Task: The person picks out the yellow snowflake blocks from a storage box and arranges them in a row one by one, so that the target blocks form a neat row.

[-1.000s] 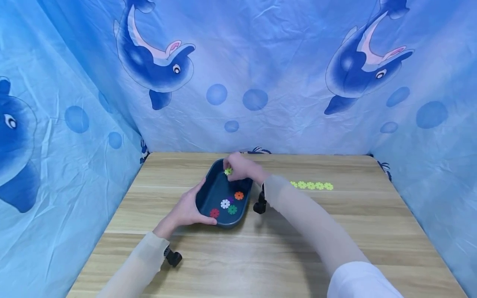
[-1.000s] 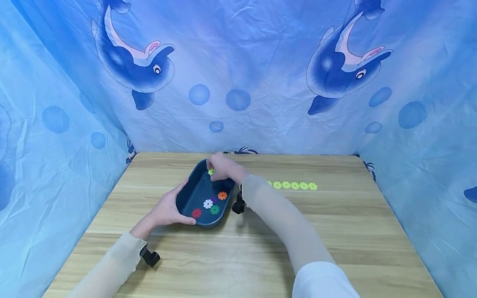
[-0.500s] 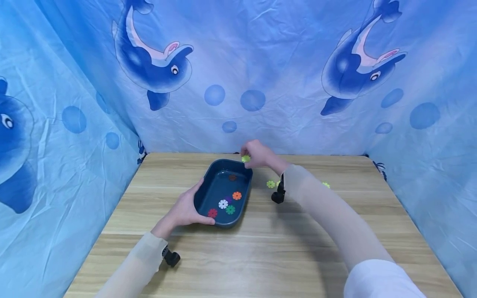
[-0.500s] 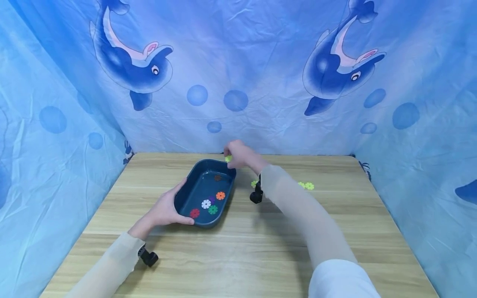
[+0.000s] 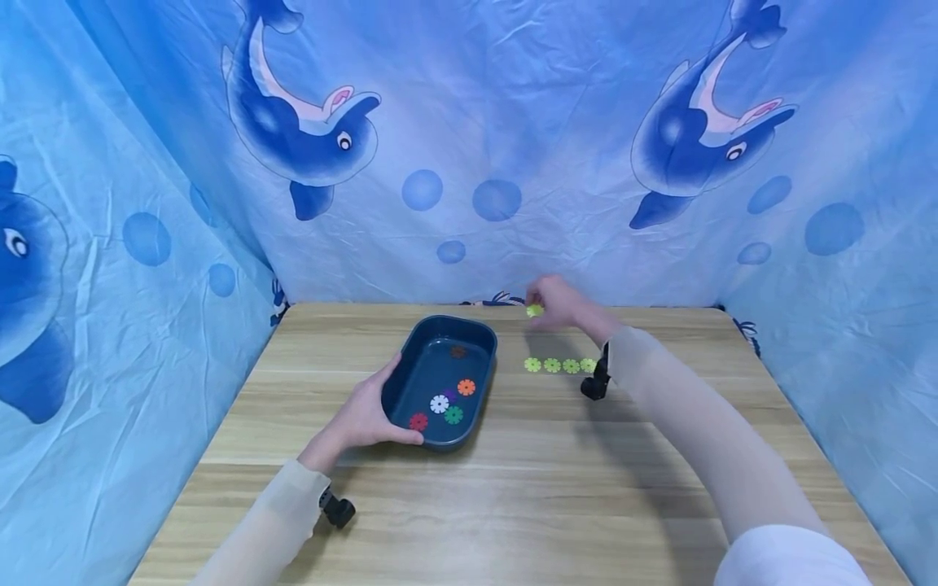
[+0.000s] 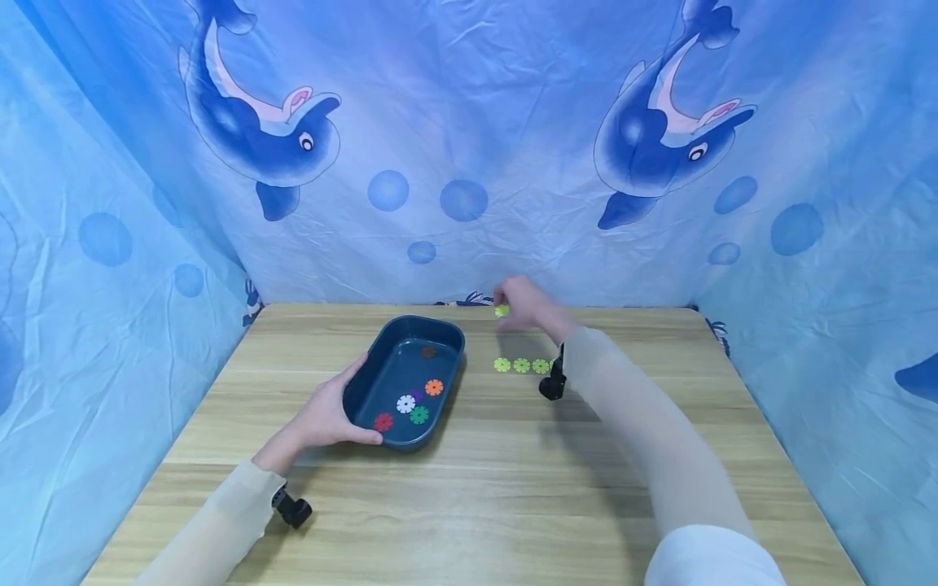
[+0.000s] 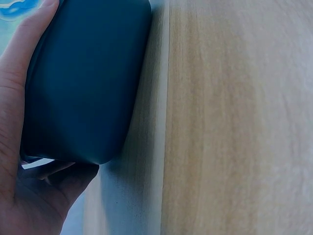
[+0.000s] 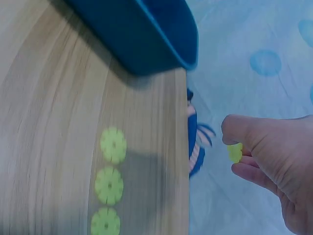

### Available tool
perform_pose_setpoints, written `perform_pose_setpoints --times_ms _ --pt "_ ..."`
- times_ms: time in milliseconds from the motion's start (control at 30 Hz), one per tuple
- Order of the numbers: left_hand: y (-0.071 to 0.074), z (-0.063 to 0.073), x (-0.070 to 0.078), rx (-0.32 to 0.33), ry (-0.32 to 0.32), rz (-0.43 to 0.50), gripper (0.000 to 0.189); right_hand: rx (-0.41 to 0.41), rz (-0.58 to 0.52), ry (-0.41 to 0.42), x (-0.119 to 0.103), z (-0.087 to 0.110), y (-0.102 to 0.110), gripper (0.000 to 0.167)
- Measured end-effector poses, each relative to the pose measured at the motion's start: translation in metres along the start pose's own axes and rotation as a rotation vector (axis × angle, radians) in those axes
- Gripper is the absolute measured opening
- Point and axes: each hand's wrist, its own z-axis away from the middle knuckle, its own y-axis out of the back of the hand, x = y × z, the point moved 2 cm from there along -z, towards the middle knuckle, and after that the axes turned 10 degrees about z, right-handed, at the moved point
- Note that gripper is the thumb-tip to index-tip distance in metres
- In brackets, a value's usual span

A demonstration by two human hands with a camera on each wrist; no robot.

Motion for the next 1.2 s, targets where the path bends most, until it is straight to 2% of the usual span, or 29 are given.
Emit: perform_pose_setpoints --times_ms 300,800,1200 --pt "0.0 -0.001 -0.001 -0.001 0.006 -0.009 0.148 0.034 0.031 -0.014 0.034 0.021 -0.005 0.028" --pt "-0.001 -0.001 -0.002 0.005 -0.004 -0.005 0.15 0.035 0.03 -0.079 0.06 0.05 -0.001 0.027" --pt "-0.001 -0.001 -0.002 0.002 -0.001 -0.01 0.15 0.035 0.052 -0.098 0.086 0.073 -0.01 0.022"
